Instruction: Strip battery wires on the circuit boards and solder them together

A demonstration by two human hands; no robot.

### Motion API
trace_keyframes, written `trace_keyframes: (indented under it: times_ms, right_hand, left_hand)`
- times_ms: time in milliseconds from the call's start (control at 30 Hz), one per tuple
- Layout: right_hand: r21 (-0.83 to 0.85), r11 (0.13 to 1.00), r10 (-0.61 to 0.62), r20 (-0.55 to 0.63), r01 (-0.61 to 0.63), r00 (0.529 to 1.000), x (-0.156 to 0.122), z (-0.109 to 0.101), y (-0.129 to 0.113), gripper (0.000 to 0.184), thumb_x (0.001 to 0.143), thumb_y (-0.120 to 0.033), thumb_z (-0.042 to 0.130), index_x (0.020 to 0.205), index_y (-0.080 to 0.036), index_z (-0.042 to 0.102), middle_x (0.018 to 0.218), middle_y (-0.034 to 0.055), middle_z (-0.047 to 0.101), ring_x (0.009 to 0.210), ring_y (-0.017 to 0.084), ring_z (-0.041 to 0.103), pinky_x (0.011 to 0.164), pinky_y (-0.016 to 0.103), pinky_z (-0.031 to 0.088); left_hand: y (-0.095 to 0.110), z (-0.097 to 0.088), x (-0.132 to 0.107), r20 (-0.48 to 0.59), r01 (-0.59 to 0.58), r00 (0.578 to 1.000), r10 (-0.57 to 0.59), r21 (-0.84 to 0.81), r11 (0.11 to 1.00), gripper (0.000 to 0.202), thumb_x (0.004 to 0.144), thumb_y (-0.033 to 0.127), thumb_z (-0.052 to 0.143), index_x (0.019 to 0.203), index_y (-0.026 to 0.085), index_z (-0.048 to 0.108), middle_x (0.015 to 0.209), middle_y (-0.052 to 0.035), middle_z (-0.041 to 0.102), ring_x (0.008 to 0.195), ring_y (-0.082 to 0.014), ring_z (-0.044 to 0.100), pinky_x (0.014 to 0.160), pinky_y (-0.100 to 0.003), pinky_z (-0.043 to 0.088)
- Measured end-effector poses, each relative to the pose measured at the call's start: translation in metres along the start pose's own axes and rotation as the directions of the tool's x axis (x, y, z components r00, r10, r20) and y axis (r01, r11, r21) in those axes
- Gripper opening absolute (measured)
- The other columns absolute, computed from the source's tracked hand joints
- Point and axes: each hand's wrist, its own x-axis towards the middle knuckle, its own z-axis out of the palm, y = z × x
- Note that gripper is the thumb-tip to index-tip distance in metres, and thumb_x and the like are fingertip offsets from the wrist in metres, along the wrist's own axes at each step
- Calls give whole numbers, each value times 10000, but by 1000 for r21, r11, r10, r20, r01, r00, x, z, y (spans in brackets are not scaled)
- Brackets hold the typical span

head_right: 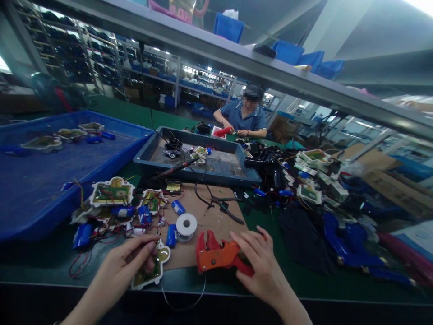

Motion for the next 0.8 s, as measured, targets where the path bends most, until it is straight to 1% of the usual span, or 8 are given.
trace_keyframes:
  times_ms: [67,133,200,267,367,433,633,800]
  right_hand:
    - [271,945,198,-35,-181,980,-6,7,-11,654,732,-230,577,1372,-269,446,1249,103,571,1168,329,513,1068,559,292]
    - [595,733,360,75,-331,930,-11,17,-29,528,811,-331,516,1331,-246,480,1259,119,562,1195,327,501,1046,516,354]
    - [793,494,338,202,-356,919,-13,28,-49,471,836,-420,497,1277,-256,522,1243,114,572,1163,325,529,1033,496,379]
    - [857,387,221,271,-340,937,-11,39,-66,484,830,-447,521,1284,-279,519,1278,105,551,1167,329,527,1045,501,367]
    - [843,411,40,362,-346,931,-2,54,-81,562,849,-365,521,1396,-329,399,1357,81,499,1256,324,460,1078,519,323]
    - [812,456,-12,415,-365,910,6,60,-88,651,829,-296,530,1443,-339,318,1409,69,449,1316,327,389,1093,530,298]
    - [759,554,17,400,-342,916,24,63,-96,744,762,-224,573,1453,-310,313,1457,60,397,1358,345,315,1118,521,261]
    - [804,494,47,356,-332,933,11,76,-87,670,835,-307,559,1454,-324,304,1423,67,449,1317,321,391,1113,523,263]
  left_hand:
    - [6,1,0,12,36,999,-36,-26,999,279,761,412,569,864,167,655,512,0,645,475,-151,615,491,-235,490]
    - [11,3,-1,23,69,997,-68,-45,997,266,749,417,568,796,165,634,493,10,612,455,-134,586,467,-222,458]
    - [12,6,-2,28,105,994,-103,-56,993,270,738,427,570,744,161,612,493,27,567,435,-113,547,437,-206,412]
    - [12,8,-4,31,123,992,-122,-55,991,278,736,431,568,725,155,601,500,41,526,422,-95,504,418,-195,371]
    - [10,10,-6,32,106,994,-104,-58,993,259,745,411,562,696,158,584,491,57,469,412,-79,430,400,-187,312]
    - [8,10,-7,28,85,996,-83,-75,994,234,737,383,572,667,160,566,505,57,451,430,-73,392,405,-184,284]
    - [6,11,-9,39,69,997,-65,-112,991,265,750,397,577,706,135,580,555,29,486,488,-85,421,466,-203,321]
    - [7,12,-12,68,137,990,-126,-198,971,347,763,473,559,799,129,594,537,32,504,444,-87,456,443,-200,352]
